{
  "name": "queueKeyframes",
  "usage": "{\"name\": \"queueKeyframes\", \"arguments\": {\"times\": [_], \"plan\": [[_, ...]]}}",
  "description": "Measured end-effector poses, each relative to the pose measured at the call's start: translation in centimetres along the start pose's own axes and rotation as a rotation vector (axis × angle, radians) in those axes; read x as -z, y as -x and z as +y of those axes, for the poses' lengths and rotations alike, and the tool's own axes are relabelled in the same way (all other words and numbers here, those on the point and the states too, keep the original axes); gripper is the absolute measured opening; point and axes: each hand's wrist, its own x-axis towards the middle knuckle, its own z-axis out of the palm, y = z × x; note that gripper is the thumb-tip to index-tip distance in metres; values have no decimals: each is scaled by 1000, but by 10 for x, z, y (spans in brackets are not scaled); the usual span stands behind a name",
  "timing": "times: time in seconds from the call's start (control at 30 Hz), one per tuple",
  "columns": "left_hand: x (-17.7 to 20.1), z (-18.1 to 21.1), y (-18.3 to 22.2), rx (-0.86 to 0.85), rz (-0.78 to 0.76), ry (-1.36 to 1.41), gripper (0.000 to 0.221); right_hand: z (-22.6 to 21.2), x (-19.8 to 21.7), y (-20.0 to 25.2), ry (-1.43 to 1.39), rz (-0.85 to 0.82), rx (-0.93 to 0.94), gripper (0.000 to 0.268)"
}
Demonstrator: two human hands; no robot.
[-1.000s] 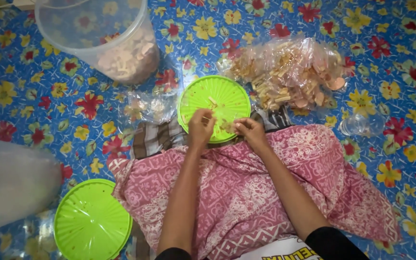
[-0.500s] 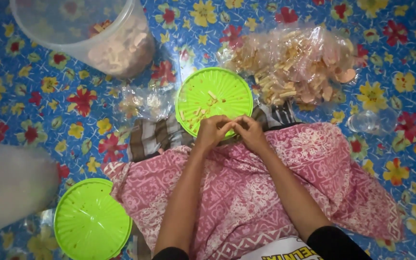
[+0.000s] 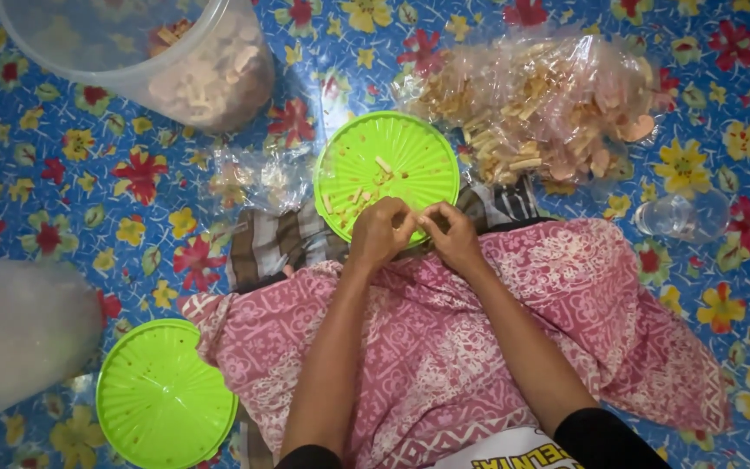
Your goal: Picking small snack items from a bag and sorting them on a green plastic container lid.
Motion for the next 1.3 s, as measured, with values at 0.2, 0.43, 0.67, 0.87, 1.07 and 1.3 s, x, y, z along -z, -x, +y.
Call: {"name": "queueKeyframes", "arguments": {"times": [0.2,0.43,0.67,0.87,1.07,1.3], "plan": [[-3,-3,1,-41,23,-30,14,-21,4,4,105,36,99,7],[-15,-12,4,-44,38,-106,13,-33,-1,11,148,31,120,7],[-19,-18,6,-108,49,-157,13,-36,-1,13,237,-80,143,6],[-6,-4,11,-47,-79,-79,19,-42,1,17,261,-178,172,6],[-26,-24,12,-31,-161,-74,20,-38,1,23,276,-178,158,8],[-28,-20,18,-22,-182,-157,20,-28,-3,24,341,-177,210,9]]}}
